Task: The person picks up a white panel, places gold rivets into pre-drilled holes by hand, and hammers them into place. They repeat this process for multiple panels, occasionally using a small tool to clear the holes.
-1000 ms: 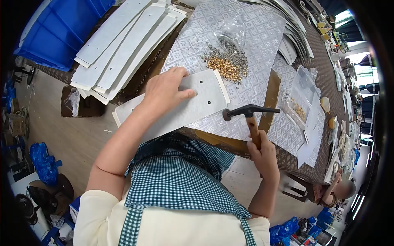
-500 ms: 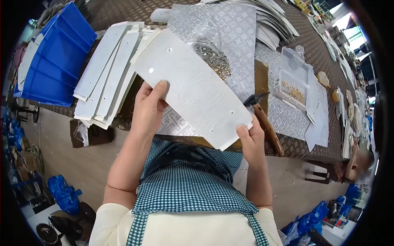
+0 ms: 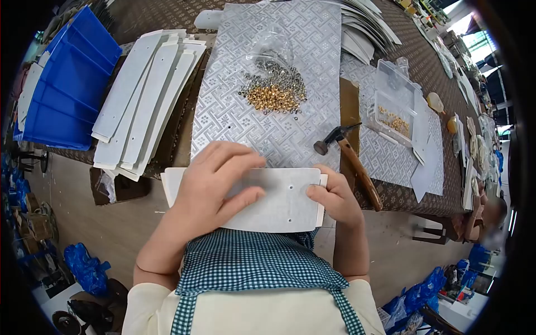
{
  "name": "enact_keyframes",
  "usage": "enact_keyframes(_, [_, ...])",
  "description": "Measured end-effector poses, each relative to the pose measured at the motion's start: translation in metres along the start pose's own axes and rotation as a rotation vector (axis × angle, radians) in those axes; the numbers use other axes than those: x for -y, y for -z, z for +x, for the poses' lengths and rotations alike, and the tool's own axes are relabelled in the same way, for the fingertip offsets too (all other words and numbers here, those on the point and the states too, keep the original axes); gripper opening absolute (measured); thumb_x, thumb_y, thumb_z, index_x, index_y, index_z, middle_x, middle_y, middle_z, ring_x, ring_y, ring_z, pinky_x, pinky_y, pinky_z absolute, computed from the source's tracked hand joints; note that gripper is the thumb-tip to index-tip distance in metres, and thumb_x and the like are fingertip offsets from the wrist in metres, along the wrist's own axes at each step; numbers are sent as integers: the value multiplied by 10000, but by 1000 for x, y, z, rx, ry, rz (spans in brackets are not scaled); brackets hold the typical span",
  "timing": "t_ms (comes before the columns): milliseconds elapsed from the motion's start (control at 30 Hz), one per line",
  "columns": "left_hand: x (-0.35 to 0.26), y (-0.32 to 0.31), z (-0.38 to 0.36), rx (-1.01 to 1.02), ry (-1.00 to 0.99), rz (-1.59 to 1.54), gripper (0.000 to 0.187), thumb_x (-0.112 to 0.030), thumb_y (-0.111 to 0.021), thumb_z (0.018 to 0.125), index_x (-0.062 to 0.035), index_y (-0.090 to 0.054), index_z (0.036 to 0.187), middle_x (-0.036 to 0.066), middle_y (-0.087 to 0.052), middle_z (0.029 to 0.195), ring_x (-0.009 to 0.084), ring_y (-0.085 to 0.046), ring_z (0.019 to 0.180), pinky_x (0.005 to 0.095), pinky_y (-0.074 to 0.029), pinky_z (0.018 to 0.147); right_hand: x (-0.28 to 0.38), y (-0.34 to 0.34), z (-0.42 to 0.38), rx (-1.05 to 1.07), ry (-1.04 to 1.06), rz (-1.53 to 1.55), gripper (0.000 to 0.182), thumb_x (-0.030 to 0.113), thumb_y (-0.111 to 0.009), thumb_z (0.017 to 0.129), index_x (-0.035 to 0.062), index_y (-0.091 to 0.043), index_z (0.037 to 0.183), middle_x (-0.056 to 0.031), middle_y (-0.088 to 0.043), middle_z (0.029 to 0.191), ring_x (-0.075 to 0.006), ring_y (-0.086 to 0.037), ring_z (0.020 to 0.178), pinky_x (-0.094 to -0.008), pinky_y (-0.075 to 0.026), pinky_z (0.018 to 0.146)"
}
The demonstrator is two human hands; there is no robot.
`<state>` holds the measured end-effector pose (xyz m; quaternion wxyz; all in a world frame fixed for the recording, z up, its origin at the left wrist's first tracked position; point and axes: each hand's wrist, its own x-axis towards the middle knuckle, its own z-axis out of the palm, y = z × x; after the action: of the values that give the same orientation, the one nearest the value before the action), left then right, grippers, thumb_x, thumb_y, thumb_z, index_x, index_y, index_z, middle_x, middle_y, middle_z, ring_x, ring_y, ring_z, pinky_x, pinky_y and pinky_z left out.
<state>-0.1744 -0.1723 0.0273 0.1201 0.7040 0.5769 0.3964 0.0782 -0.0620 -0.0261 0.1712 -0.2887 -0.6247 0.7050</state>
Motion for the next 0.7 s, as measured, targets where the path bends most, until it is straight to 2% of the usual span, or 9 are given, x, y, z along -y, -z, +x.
enact_keyframes(67, [11, -16, -4, 137, 253, -11, 349, -305, -741, 845, -47, -682, 1073, 109, -677, 911, 307, -659, 836, 386, -520, 742, 3, 1, 6, 53, 19, -80, 193, 117, -639, 930, -27, -629, 1057, 5, -633, 923, -58, -561, 834, -236, -468, 734])
enact_keyframes(100, [14, -15, -4, 299, 402, -57, 328, -361, -693, 881, -56, -670, 1000, 107, -668, 824, 300, -665, 775, 398, -516, 697, 4, 0, 10, -13, 38, -133, 181, 109, -629, 941, -28, -634, 1059, 2, -636, 923, -56, -561, 838, -234, -469, 736])
enact_keyframes(167, [21, -20, -9, 297, 454, 8, 317, -369, -681, 890, -58, -652, 946, 104, -657, 778, 297, -661, 735, 407, -511, 668, 5, -7, 22, -150, 73, -231, 162, 93, -609, 963, -30, -644, 1063, -3, -642, 922, -54, -563, 845, -230, -471, 738])
enact_keyframes(200, [25, -24, -13, 299, 482, 38, 317, -374, -675, 895, -60, -642, 920, 103, -652, 755, 296, -659, 714, 411, -509, 654, 6, -7, 34, -210, 173, -240, 145, 84, -605, 980, -30, -661, 1050, -8, -653, 923, -49, -571, 816, -217, -472, 715])
enact_keyframes(267, [30, -28, -21, 286, 456, 27, 327, -372, -676, 894, -52, -616, 869, 105, -654, 752, 295, -660, 712, 417, -500, 633, 4, -3, 61, -424, 244, -365, 130, 119, -649, 949, -2, -683, 983, -49, -638, 839, -80, -572, 709, -238, -467, 635])
enact_keyframes(300, [30, -28, -24, 285, 459, 19, 331, -375, -675, 894, -50, -619, 872, 106, -654, 751, 296, -660, 709, 416, -499, 630, 11, -1, 73, -486, 268, -516, 95, 124, -665, 923, 39, -697, 951, -68, -652, 854, -135, -616, 697, -275, -489, 651])
enact_keyframes(400, [31, -26, -30, 307, 501, 8, 338, -383, -671, 896, -48, -626, 878, 110, -654, 747, 298, -661, 705, 415, -499, 627, 12, 10, 108, -473, 267, -859, 58, 117, -673, 888, 75, -699, 918, -69, -650, 861, -213, -645, 719, -336, -507, 671])
enact_keyframes(433, [32, -25, -31, 320, 520, 5, 339, -384, -670, 897, -48, -628, 879, 111, -655, 746, 298, -662, 704, 414, -499, 628, 4, 13, 119, -479, 295, -937, 45, 124, -684, 863, 93, -685, 896, -63, -652, 880, -275, -654, 765, -389, -513, 682])
enact_keyframes(700, [41, -23, -43, 289, 498, 5, 333, -388, -669, 898, -57, -636, 910, 109, -654, 757, 302, -662, 722, 421, -499, 634, 1, 14, 141, -443, 203, -1161, 62, 142, -673, 858, 93, -678, 896, -67, -655, 894, -272, -662, 801, -393, -512, 701])
